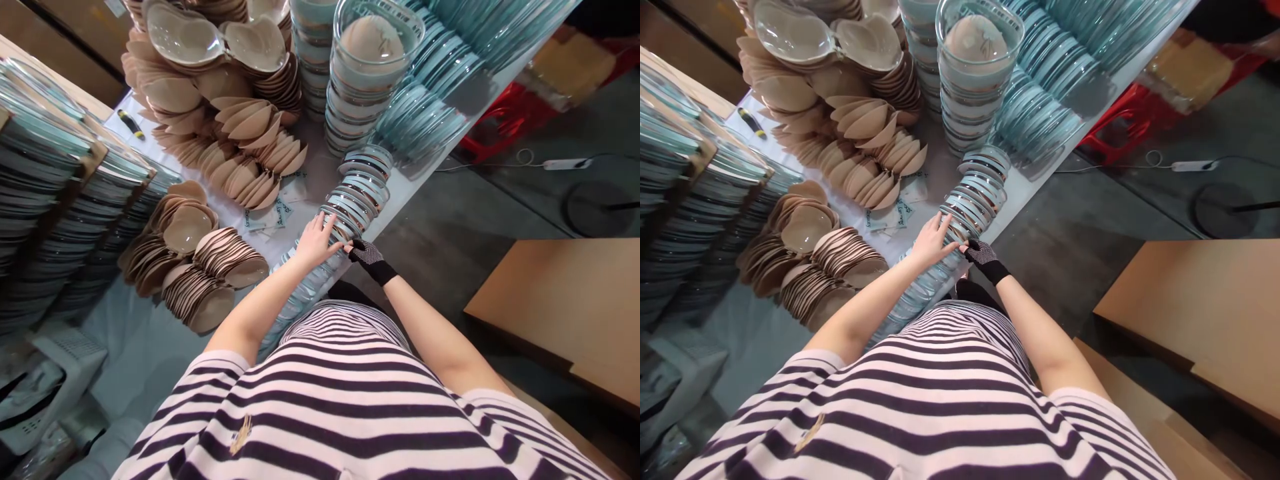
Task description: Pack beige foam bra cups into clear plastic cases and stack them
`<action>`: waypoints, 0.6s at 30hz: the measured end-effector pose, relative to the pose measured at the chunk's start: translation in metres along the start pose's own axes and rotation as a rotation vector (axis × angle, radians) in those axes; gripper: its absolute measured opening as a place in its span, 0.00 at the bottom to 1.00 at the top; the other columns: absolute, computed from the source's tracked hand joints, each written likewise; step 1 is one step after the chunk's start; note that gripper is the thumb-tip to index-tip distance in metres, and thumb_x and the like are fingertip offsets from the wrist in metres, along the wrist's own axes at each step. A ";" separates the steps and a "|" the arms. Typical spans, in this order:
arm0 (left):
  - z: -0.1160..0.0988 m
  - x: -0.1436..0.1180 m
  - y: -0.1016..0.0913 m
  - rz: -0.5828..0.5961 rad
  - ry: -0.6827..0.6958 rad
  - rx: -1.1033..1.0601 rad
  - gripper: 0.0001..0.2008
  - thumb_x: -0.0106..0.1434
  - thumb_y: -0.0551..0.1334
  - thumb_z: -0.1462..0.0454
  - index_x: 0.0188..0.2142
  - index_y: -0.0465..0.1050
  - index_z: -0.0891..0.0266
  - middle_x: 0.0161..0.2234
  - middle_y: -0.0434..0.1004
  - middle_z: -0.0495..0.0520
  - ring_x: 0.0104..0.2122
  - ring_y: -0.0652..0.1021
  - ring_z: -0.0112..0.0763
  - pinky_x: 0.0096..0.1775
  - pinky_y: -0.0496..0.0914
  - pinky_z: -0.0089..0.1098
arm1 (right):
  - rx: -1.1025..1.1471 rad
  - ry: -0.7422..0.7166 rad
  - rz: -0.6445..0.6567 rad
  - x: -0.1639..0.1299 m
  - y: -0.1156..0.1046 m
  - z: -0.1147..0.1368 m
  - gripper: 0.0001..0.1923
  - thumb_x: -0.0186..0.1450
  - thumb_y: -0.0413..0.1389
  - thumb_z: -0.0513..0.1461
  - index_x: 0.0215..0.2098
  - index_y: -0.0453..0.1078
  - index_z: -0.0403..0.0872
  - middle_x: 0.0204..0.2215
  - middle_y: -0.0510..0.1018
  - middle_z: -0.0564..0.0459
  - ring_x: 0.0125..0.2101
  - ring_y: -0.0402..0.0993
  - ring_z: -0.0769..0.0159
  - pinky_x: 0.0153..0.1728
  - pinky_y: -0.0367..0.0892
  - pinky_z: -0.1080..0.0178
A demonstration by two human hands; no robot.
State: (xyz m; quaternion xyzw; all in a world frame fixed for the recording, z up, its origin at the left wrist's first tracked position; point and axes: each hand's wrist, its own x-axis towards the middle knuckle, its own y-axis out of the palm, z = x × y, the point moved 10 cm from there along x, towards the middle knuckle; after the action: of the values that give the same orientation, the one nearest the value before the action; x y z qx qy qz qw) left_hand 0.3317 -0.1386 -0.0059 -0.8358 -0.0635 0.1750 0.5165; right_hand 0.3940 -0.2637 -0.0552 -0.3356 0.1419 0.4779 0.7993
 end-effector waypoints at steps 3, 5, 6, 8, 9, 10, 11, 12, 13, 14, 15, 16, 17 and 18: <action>-0.002 0.000 0.000 -0.004 0.017 -0.010 0.41 0.65 0.62 0.47 0.71 0.53 0.60 0.71 0.52 0.68 0.69 0.59 0.54 0.66 0.58 0.50 | -0.152 -0.066 -0.150 -0.007 -0.013 0.013 0.13 0.68 0.52 0.44 0.36 0.75 0.46 0.36 0.82 0.48 0.38 0.77 0.60 0.43 0.70 0.61; -0.003 -0.001 -0.002 -0.024 0.021 -0.021 0.39 0.66 0.62 0.47 0.71 0.54 0.59 0.71 0.53 0.67 0.69 0.60 0.55 0.65 0.59 0.51 | -0.223 -0.125 -0.239 -0.009 -0.019 0.024 0.15 0.69 0.50 0.44 0.39 0.77 0.46 0.39 0.82 0.46 0.41 0.77 0.58 0.47 0.70 0.58; -0.004 -0.002 -0.004 -0.040 0.024 -0.025 0.39 0.66 0.62 0.48 0.71 0.55 0.59 0.71 0.52 0.67 0.69 0.60 0.55 0.65 0.59 0.51 | -0.256 -0.169 -0.292 -0.010 -0.022 0.031 0.16 0.70 0.49 0.44 0.42 0.77 0.46 0.42 0.82 0.45 0.44 0.77 0.57 0.50 0.70 0.57; -0.007 -0.004 -0.007 -0.072 0.044 -0.032 0.36 0.66 0.62 0.50 0.70 0.58 0.57 0.71 0.53 0.64 0.69 0.59 0.56 0.66 0.58 0.54 | -0.330 -0.265 -0.428 -0.014 -0.028 0.046 0.19 0.70 0.49 0.45 0.50 0.76 0.45 0.48 0.80 0.42 0.51 0.74 0.53 0.57 0.66 0.52; -0.010 -0.005 -0.009 -0.084 0.062 -0.035 0.34 0.67 0.62 0.51 0.69 0.59 0.56 0.71 0.55 0.62 0.69 0.59 0.55 0.66 0.57 0.55 | -0.362 -0.306 -0.490 -0.015 -0.028 0.052 0.21 0.70 0.49 0.46 0.53 0.74 0.45 0.52 0.78 0.40 0.55 0.71 0.52 0.61 0.63 0.50; -0.012 -0.006 -0.010 -0.094 0.077 -0.038 0.32 0.67 0.62 0.53 0.68 0.60 0.54 0.70 0.57 0.60 0.69 0.59 0.55 0.67 0.56 0.56 | -0.388 -0.337 -0.529 -0.016 -0.027 0.056 0.23 0.70 0.49 0.46 0.57 0.72 0.44 0.56 0.75 0.40 0.58 0.68 0.51 0.63 0.60 0.48; -0.013 -0.006 -0.011 -0.102 0.083 -0.042 0.31 0.67 0.62 0.54 0.67 0.62 0.53 0.69 0.59 0.59 0.69 0.59 0.54 0.67 0.55 0.57 | -0.409 -0.357 -0.536 -0.015 -0.023 0.059 0.25 0.70 0.48 0.46 0.60 0.69 0.44 0.59 0.73 0.39 0.61 0.65 0.50 0.65 0.57 0.46; -0.013 -0.006 -0.012 -0.109 0.080 -0.048 0.30 0.67 0.61 0.56 0.67 0.62 0.53 0.68 0.61 0.58 0.69 0.59 0.53 0.67 0.55 0.57 | -0.424 -0.371 -0.518 -0.013 -0.017 0.060 0.26 0.70 0.47 0.46 0.62 0.67 0.45 0.61 0.71 0.39 0.63 0.62 0.50 0.65 0.56 0.44; -0.011 -0.005 -0.012 -0.115 0.071 -0.056 0.29 0.67 0.61 0.57 0.66 0.63 0.53 0.68 0.62 0.59 0.69 0.60 0.52 0.67 0.55 0.57 | -0.436 -0.390 -0.483 -0.010 -0.012 0.061 0.26 0.71 0.46 0.45 0.63 0.66 0.45 0.62 0.70 0.39 0.64 0.61 0.50 0.65 0.55 0.44; -0.010 -0.005 -0.013 -0.123 0.060 -0.065 0.28 0.67 0.61 0.57 0.66 0.63 0.54 0.67 0.63 0.59 0.68 0.61 0.51 0.67 0.56 0.56 | -0.443 -0.413 -0.446 -0.008 -0.009 0.061 0.26 0.71 0.45 0.45 0.62 0.67 0.45 0.61 0.70 0.40 0.64 0.61 0.51 0.65 0.56 0.44; -0.008 -0.005 -0.014 -0.127 0.052 -0.072 0.28 0.68 0.60 0.57 0.66 0.63 0.55 0.67 0.63 0.60 0.68 0.62 0.50 0.67 0.57 0.56 | -0.441 -0.431 -0.425 -0.006 -0.010 0.061 0.25 0.72 0.43 0.45 0.61 0.68 0.45 0.60 0.71 0.40 0.64 0.62 0.51 0.65 0.57 0.44; -0.007 -0.005 -0.014 -0.128 0.051 -0.077 0.28 0.68 0.59 0.56 0.66 0.63 0.56 0.67 0.63 0.61 0.67 0.62 0.50 0.67 0.57 0.55 | -0.429 -0.438 -0.432 -0.004 -0.017 0.060 0.24 0.72 0.43 0.45 0.59 0.70 0.45 0.58 0.73 0.40 0.62 0.65 0.52 0.64 0.58 0.46; -0.007 -0.006 -0.014 -0.126 0.054 -0.078 0.28 0.69 0.59 0.55 0.66 0.62 0.57 0.68 0.62 0.61 0.67 0.62 0.50 0.66 0.58 0.55 | -0.407 -0.425 -0.469 -0.003 -0.031 0.056 0.23 0.73 0.42 0.46 0.56 0.72 0.45 0.56 0.75 0.40 0.60 0.67 0.53 0.63 0.61 0.47; -0.007 -0.006 -0.014 -0.124 0.056 -0.077 0.28 0.70 0.58 0.54 0.66 0.62 0.57 0.68 0.62 0.61 0.68 0.62 0.50 0.66 0.58 0.55 | -0.379 -0.389 -0.538 -0.002 -0.049 0.051 0.23 0.73 0.43 0.46 0.54 0.73 0.45 0.53 0.77 0.40 0.57 0.70 0.54 0.61 0.63 0.49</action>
State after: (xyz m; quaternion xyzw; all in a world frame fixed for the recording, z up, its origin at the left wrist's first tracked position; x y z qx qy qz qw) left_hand 0.3294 -0.1398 0.0108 -0.8541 -0.1071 0.1167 0.4954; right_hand 0.4307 -0.2467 0.0027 -0.4058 -0.1964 0.3236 0.8319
